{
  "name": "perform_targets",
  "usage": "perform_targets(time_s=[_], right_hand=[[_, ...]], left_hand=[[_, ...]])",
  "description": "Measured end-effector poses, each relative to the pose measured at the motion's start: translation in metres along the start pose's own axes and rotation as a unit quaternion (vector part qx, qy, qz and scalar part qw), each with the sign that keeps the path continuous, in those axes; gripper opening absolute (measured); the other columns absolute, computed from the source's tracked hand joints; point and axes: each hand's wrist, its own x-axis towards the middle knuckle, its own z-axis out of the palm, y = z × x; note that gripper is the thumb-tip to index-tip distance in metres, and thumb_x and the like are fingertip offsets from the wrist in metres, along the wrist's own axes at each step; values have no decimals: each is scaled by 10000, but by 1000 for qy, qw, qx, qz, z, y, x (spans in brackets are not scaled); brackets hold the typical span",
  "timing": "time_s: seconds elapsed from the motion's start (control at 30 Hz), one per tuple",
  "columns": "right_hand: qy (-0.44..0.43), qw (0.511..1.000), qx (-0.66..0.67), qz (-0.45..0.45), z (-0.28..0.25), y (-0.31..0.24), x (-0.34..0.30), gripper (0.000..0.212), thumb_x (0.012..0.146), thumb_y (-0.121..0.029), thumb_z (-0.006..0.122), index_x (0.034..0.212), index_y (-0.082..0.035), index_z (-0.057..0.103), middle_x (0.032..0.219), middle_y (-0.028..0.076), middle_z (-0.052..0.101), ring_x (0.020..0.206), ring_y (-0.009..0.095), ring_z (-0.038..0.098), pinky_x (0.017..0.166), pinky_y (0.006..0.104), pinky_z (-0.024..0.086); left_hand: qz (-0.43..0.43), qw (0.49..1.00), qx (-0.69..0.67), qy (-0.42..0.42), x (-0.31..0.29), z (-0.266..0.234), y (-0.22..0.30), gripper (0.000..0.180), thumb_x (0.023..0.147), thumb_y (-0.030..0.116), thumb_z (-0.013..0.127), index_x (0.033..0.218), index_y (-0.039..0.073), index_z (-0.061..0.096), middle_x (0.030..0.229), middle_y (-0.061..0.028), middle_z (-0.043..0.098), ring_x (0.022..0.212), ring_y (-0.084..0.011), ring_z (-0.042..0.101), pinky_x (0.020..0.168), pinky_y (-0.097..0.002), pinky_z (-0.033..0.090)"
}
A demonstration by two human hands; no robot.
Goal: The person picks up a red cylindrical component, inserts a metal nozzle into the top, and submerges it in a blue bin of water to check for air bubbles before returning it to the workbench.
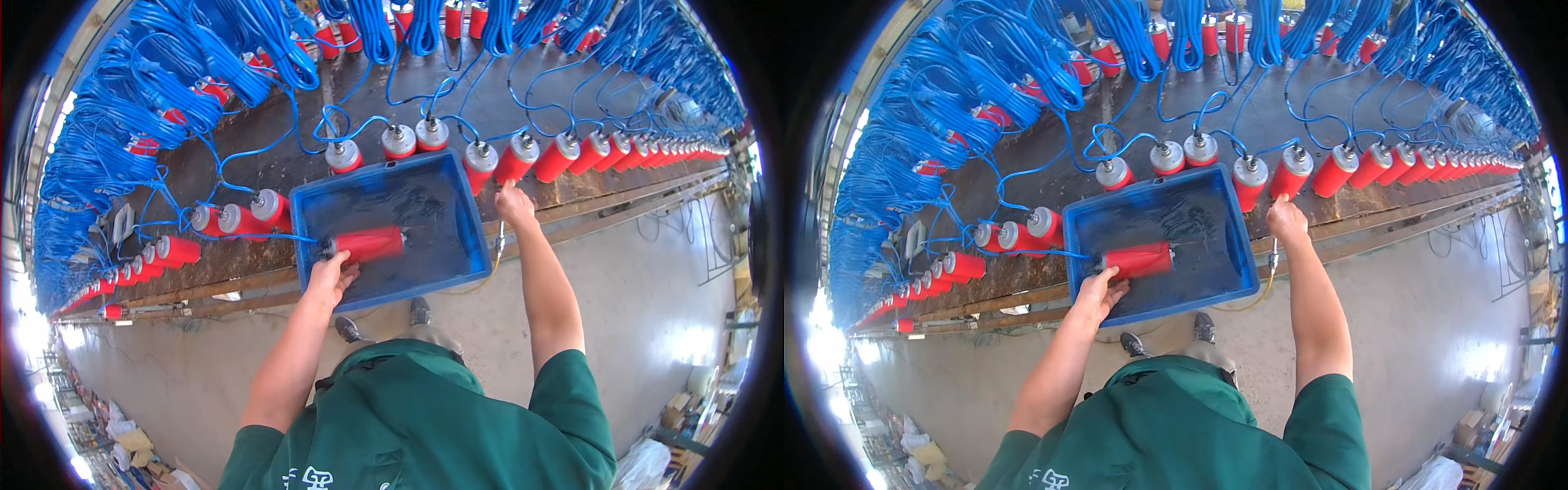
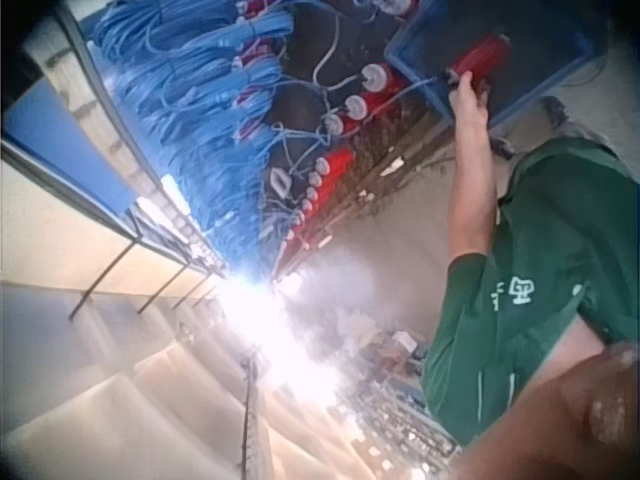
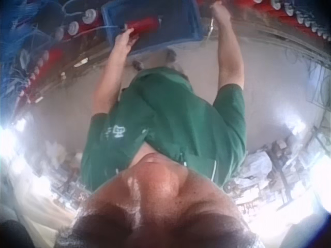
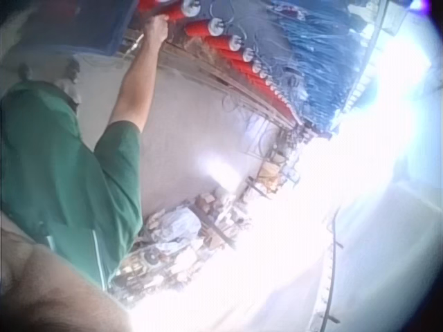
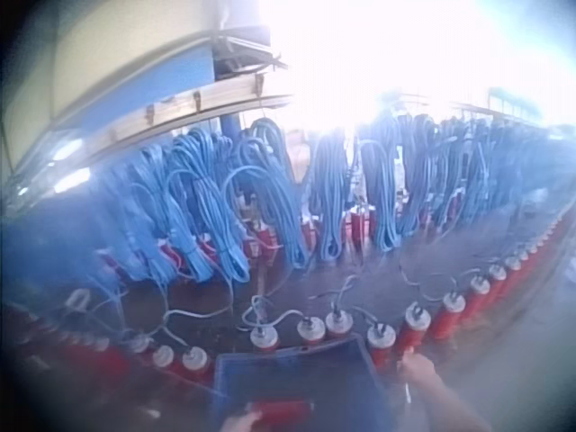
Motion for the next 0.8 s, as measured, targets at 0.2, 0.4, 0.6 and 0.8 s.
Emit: perform_targets(time_s=[0.2,0.4,0.6,0.8], right_hand=[[36,998,42,41,13,-17,12,419,969,-243,720,1275,-35,524,1092,320,742,1064,502,729,918,576,584],[78,984,160,8,51,7,18,349,972,-176,700,1269,-42,576,1122,259,762,1092,446,740,936,534,579],[130,966,225,13,37,0,-22,266,975,-183,718,1179,-12,718,1066,197,785,1041,318,766,920,425,583],[127,930,345,-2,-16,-58,-105,277,1006,-165,694,1218,12,717,1094,183,772,990,287,743,918,408,572]], left_hand=[[57,986,155,1,-61,18,21,703,1010,174,713,1577,-94,396,1487,-258,584,1304,-424,639,1060,-528,573],[288,830,475,-43,-67,-8,7,563,1008,252,718,1454,-67,592,1376,-273,699,1243,-375,709,1025,-439,583],[447,694,564,-23,-83,-6,5,345,1021,297,695,1190,7,776,1173,-196,781,1079,-387,745,939,-450,588],[501,695,515,31,-87,-3,-4,230,998,258,724,957,47,806,948,-115,790,856,-335,757,738,-421,592]])
